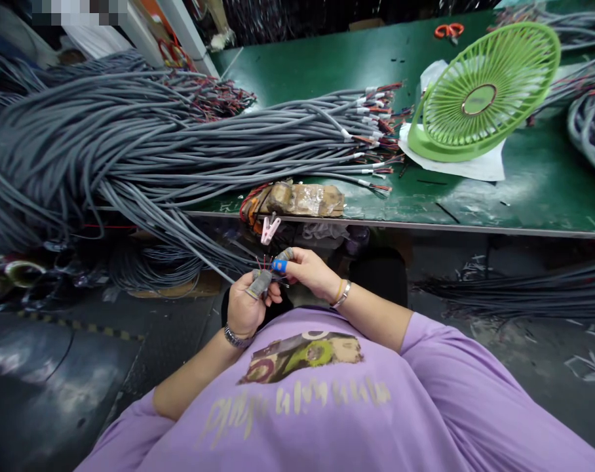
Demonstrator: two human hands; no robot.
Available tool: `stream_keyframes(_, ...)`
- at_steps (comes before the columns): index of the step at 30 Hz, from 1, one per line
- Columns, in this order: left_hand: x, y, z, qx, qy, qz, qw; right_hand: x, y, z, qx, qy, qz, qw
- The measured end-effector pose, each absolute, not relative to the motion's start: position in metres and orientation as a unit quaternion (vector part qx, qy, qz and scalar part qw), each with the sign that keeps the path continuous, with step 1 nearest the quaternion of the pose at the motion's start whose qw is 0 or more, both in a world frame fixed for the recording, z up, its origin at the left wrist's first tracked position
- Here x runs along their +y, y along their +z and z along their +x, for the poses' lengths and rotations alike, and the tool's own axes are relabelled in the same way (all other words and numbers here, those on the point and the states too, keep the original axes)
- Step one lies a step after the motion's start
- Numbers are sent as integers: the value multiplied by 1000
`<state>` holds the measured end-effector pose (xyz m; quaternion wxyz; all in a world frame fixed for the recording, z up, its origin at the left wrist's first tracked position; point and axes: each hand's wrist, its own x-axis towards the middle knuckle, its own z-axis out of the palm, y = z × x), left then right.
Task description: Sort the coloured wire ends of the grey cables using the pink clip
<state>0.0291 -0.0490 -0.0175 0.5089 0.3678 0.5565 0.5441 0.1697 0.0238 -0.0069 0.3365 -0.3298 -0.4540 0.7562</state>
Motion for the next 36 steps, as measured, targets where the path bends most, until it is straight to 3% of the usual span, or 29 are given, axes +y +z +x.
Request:
stream_keyframes(4, -50, -19, 28, 572, 511, 400, 502, 29, 1, 168, -500, 753, -306, 301)
stream_keyframes(14, -50, -16, 29, 588, 487, 416, 494, 25, 1, 162, -469, 743, -337, 338)
stream_keyframes(21, -50, -10, 28, 594, 459, 442, 491, 24, 1, 163, -477, 759, -312, 315)
stream_keyframes(29, -51, -16, 30, 586, 500, 418, 481, 18, -4, 158, -440, 744, -350, 362)
stream_keyframes(36, -51, -20, 29, 578, 532, 378, 489, 24, -4, 166, -393, 782, -350, 335)
